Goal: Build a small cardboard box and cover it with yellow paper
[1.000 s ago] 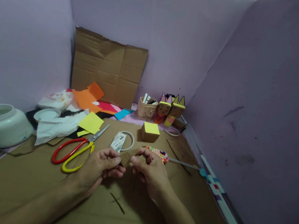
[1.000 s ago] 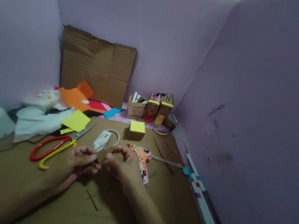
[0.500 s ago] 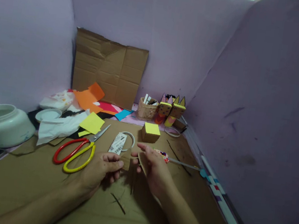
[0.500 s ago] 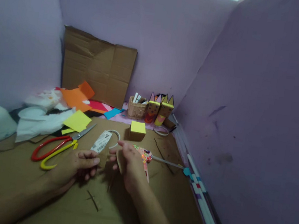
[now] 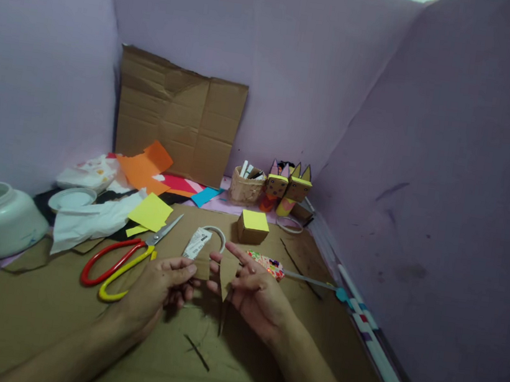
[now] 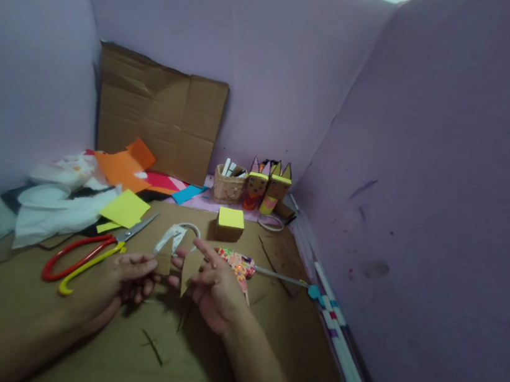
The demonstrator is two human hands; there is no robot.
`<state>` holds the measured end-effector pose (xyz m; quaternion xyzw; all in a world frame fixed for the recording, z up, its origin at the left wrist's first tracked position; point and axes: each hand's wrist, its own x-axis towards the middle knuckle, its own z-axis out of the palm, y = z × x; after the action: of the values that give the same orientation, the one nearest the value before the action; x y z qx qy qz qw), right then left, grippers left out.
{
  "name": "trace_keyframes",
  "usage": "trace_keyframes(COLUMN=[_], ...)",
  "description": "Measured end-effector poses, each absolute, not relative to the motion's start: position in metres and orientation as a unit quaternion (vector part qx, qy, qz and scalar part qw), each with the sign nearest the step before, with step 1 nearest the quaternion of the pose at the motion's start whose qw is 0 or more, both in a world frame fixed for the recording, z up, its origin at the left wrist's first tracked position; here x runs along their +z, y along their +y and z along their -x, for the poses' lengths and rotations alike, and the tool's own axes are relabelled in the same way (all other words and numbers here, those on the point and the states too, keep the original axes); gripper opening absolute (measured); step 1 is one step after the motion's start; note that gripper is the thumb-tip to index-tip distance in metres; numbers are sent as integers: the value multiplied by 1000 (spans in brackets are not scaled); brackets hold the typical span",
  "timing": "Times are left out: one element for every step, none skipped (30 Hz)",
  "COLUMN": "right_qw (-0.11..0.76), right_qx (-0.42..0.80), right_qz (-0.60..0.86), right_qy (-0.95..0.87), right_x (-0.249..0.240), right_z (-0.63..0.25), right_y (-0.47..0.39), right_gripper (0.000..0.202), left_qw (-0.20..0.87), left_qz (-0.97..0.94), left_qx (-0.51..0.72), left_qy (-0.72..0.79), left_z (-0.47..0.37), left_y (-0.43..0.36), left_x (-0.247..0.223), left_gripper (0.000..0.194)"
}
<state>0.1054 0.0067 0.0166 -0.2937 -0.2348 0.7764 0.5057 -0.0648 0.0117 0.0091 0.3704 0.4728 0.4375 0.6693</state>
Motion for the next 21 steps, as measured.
trace_keyframes(right_qw=[505,505,506,509,513,517,521,526,531,537,544,551,561,567,574,580,586,595,604,614,625], right_qx=[776,775,773,771,768,766,762,758,753,746,738,730,719,710,700,689,675,653,624,592,544], right_qz=[291,289,288,286,286,286,287,289,292,296,302,309,318,329,340,354,368,389,414,438,476], right_qy=[-241,-248,-252,-255,-256,-255,-255,-256,-258,-260,-261,-261,-260,-256,-254,-252,-255,-262,-272,-284,-294], right_x=[16,16,16,16,16,17,18,19,20,20,21,21,21,20,21,21,22,23,25,27,29], right_z=[-106,-106,-107,-107,-108,-109,-110,-111,-111,-112,-112,-111,-110,-110,-110,-110,-112,-116,-122,-130,-141], right_y=[7,6,7,7,7,7,8,8,8,9,9,10,10,11,12,13,15,17,20,24,28], right_gripper=[67,69,70,71,70,69,68,67,65,63,60,58,56,55,55,54,54,53,52,50,49], left_qw=[667,666,664,663,662,661,659,658,657,655,654,652,650,648,647,647,647,648,648,647,647], left_qz=[-371,-370,-369,-368,-366,-365,-364,-364,-364,-364,-364,-365,-366,-364,-364,-365,-368,-372,-375,-376,-375], left_qx=[439,441,444,445,444,445,444,443,441,440,438,438,438,439,437,432,426,419,413,411,411], left_qy=[474,474,475,477,480,482,485,489,492,495,498,500,502,504,508,511,514,516,519,520,522], left_z=[65,65,65,65,66,66,66,66,66,66,67,67,67,68,69,69,70,71,71,71,71], left_y=[12,12,12,13,13,13,14,14,14,14,13,13,12,12,11,11,10,10,10,10,10], left_x=[9,9,9,9,9,9,9,9,10,10,11,11,11,12,11,11,10,10,9,8,7], left_gripper=[24,24,24,25,25,26,26,26,26,26,26,26,26,26,26,27,28,29,30,31,31])
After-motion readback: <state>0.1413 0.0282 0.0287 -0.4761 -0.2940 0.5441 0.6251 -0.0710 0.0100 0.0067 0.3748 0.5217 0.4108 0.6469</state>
